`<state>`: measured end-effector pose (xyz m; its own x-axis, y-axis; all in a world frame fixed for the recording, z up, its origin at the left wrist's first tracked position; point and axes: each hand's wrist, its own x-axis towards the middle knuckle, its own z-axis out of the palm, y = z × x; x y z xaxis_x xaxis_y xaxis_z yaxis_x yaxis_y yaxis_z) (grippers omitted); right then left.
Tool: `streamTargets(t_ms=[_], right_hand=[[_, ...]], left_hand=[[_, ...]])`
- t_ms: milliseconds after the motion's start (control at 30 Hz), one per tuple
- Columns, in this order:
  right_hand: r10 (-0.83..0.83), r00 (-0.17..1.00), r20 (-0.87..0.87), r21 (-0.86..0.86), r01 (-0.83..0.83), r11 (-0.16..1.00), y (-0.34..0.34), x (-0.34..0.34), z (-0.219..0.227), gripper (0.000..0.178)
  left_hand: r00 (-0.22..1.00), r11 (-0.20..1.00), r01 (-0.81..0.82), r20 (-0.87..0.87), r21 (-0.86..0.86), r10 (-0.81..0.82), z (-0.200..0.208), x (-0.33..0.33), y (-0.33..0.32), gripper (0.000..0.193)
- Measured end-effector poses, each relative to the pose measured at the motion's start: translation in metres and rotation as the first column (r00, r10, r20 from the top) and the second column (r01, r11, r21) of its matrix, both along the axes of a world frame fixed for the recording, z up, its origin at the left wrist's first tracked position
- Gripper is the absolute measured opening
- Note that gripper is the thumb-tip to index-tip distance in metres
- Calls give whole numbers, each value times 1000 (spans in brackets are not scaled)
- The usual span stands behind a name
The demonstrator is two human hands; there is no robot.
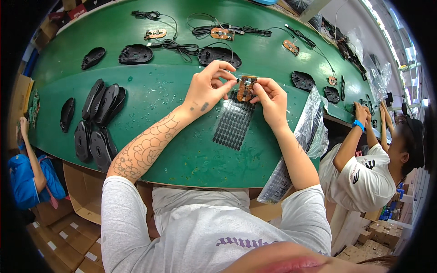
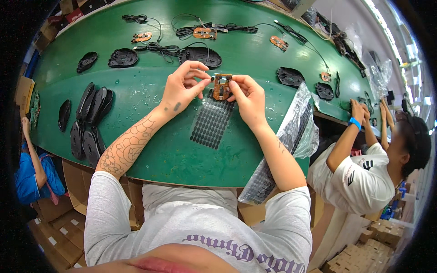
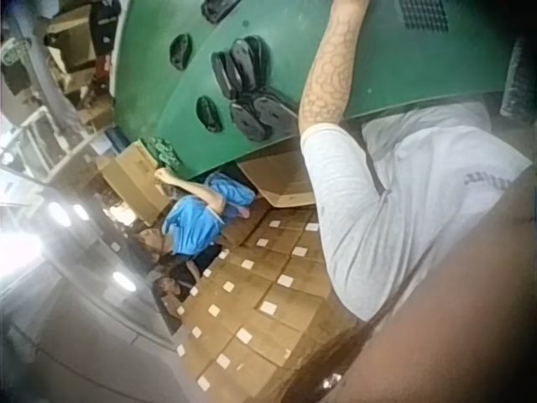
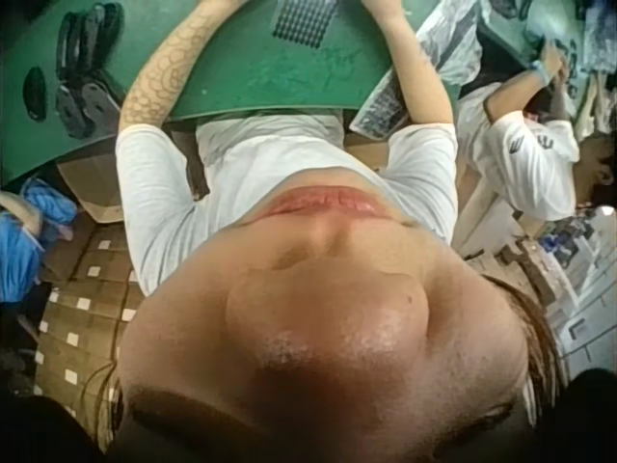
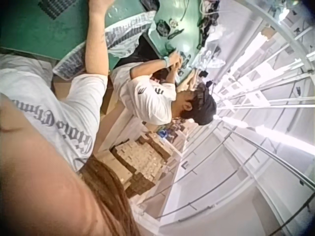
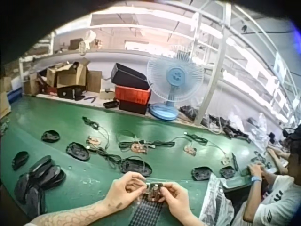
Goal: Assembling electronic circuit boards into plastic housings at a manual assembly station.
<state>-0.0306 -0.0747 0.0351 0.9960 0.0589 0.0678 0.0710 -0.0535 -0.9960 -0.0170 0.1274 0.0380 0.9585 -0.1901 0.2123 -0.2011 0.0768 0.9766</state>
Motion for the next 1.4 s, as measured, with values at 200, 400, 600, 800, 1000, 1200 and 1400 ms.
streamTargets(t_ms=[200,400,600,800,1000,1200,1400], right_hand=[[-1,1000,21,-57,2,998,3,-1,1,18],[-19,999,27,-19,19,1000,1,0,-1,16],[-21,998,52,-61,24,998,4,-4,0,17],[-40,998,50,-90,45,995,6,-4,2,16],[-64,996,56,-91,69,993,8,-6,5,16],[-47,997,60,-90,52,995,8,-5,2,16],[-2,994,113,-125,16,992,6,-4,0,16]], left_hand=[[998,998,-48,53,40,46,-5,-2,0,25],[994,986,-88,83,142,77,-6,-4,-2,22],[976,968,-148,191,204,109,-12,-3,-2,23],[927,942,-201,362,268,95,-14,-2,-1,21],[895,925,-253,432,284,112,-15,-2,-1,23],[895,916,-269,428,297,124,-15,-2,-1,23],[968,967,-150,228,204,102,-14,-2,0,20]])
